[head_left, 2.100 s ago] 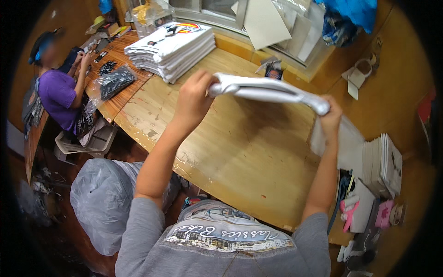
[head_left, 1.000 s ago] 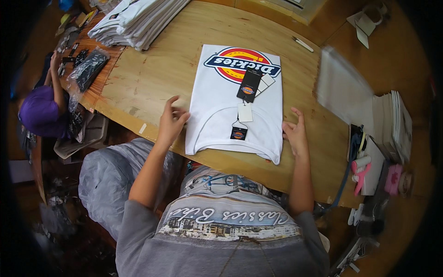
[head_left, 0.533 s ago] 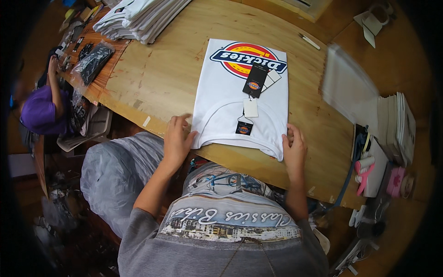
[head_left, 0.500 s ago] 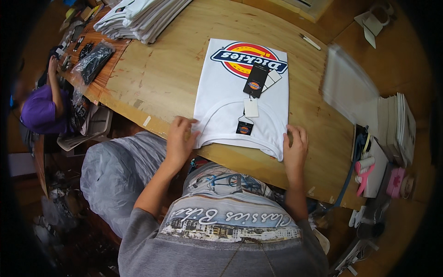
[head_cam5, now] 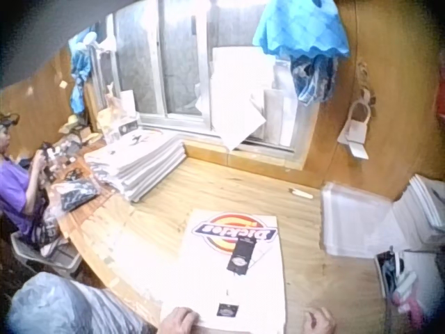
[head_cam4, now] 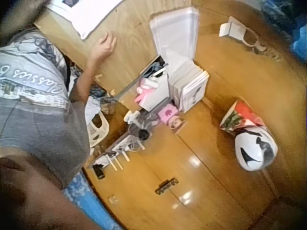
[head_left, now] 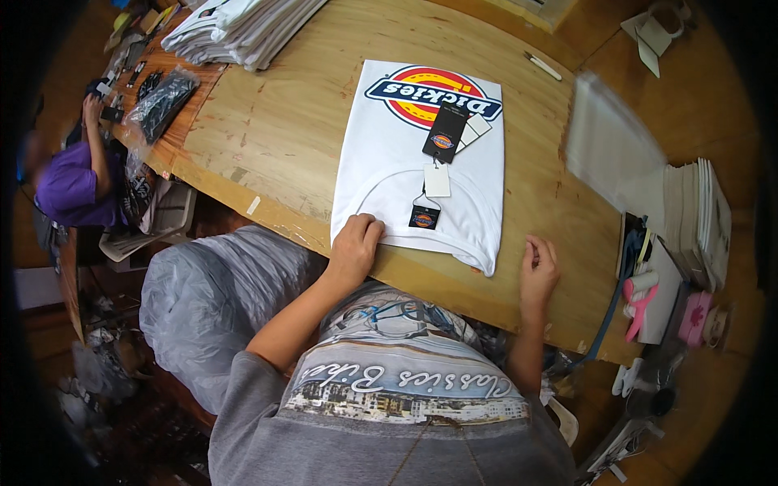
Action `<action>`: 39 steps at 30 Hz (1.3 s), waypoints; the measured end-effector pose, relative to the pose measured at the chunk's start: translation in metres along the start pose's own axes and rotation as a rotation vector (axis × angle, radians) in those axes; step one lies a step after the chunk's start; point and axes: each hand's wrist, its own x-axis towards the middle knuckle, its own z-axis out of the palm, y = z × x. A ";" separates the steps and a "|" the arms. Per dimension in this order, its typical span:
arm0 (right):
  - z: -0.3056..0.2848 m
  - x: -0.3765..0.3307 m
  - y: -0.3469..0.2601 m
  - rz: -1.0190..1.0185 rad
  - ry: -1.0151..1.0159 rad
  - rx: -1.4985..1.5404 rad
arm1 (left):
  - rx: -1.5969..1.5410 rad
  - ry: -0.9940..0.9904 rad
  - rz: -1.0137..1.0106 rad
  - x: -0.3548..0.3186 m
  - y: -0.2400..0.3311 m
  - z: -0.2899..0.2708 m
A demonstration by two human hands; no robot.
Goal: The person folds white t-shirts on a wooden table, using a cardboard template to ensure consistent sizing. They attach a tag to the folded shirt and place it on a stack. The process is repeated for multiple shirts.
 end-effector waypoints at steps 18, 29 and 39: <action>0.023 -0.013 -0.034 -0.578 -0.351 -0.036 | -0.123 -0.333 0.204 0.036 0.045 -0.022; 0.012 0.005 -0.041 -0.325 -0.254 0.304 | -0.174 0.033 -0.369 0.131 0.010 0.045; 0.081 0.068 -0.066 -0.688 -0.373 0.049 | -0.167 -0.292 -0.517 0.180 -0.011 0.068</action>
